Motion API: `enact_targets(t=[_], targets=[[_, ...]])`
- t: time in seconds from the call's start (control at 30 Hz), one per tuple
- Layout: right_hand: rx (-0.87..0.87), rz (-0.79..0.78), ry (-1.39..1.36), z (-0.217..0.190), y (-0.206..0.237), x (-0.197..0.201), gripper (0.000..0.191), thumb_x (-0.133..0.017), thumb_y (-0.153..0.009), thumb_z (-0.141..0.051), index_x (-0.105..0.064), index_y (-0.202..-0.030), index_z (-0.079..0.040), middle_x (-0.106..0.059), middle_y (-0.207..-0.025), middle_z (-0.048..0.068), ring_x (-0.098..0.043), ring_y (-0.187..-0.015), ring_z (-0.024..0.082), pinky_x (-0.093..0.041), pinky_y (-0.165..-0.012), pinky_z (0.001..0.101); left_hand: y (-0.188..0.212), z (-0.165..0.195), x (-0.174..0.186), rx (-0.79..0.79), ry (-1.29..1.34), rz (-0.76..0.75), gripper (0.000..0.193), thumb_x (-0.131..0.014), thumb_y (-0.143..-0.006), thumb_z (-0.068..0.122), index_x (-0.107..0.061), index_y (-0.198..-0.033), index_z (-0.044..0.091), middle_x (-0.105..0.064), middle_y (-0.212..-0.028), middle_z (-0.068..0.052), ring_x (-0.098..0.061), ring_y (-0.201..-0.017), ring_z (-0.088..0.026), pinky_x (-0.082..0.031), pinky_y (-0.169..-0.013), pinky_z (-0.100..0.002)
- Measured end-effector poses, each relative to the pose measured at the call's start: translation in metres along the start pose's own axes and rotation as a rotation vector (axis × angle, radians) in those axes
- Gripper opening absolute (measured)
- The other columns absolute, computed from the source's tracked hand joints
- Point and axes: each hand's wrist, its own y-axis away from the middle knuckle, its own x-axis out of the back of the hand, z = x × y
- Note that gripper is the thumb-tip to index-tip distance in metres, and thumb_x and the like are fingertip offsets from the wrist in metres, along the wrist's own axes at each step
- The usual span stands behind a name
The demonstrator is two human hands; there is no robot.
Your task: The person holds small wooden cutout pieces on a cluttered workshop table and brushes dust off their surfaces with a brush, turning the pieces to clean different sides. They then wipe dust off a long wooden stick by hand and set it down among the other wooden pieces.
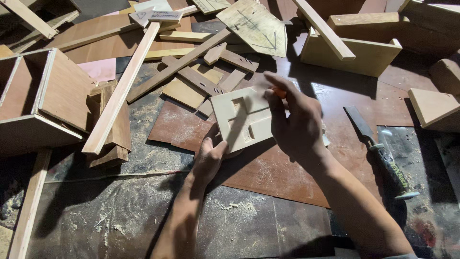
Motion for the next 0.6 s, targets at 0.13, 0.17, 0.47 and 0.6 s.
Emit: enact_targets(t=[0.13,0.17,0.47,0.6], targets=[[-0.061,-0.177,-0.383,0.001,-0.003,0.006,0.033,-0.051,-0.112,-0.017,-0.063,-0.137,0.001,-0.076,-0.121,0.016,-0.077,-0.109,0.023,-0.061,-0.092,0.0310,-0.003,-0.002,0.000,0.026,-0.057,0.014,0.053,-0.057,-0.087,0.012,-0.057,-0.137,-0.003,-0.060,-0.096,-0.016,-0.055,-0.086,-0.022,-0.049,-0.075,-0.037],[-0.022,-0.082,-0.198,0.001,-0.002,0.005,0.035,-0.052,-0.110,-0.019,-0.062,-0.138,-0.001,-0.076,-0.116,0.015,-0.078,-0.105,0.022,-0.062,-0.088,0.0303,-0.003,-0.001,0.001,0.056,-0.135,0.030,0.049,-0.056,-0.088,0.014,-0.060,-0.133,-0.004,-0.062,-0.096,-0.016,-0.058,-0.086,-0.021,-0.051,-0.077,-0.036],[0.055,-0.053,-0.326,-0.002,0.003,0.000,0.032,-0.053,-0.112,-0.017,-0.060,-0.140,-0.003,-0.077,-0.117,0.011,-0.077,-0.109,0.019,-0.062,-0.093,0.0289,0.002,0.026,-0.013,0.015,-0.047,0.032,0.058,-0.057,-0.077,0.011,-0.055,-0.134,-0.002,-0.069,-0.112,-0.019,-0.061,-0.096,-0.022,-0.050,-0.083,-0.033],[0.190,-0.014,-0.244,0.000,0.003,0.001,0.031,-0.055,-0.112,-0.016,-0.057,-0.140,-0.003,-0.077,-0.120,0.012,-0.077,-0.109,0.019,-0.063,-0.091,0.0274,0.003,0.031,-0.014,0.003,-0.003,0.044,0.068,-0.053,-0.072,0.006,-0.049,-0.140,0.002,-0.069,-0.115,-0.017,-0.064,-0.104,-0.022,-0.053,-0.087,-0.032]])
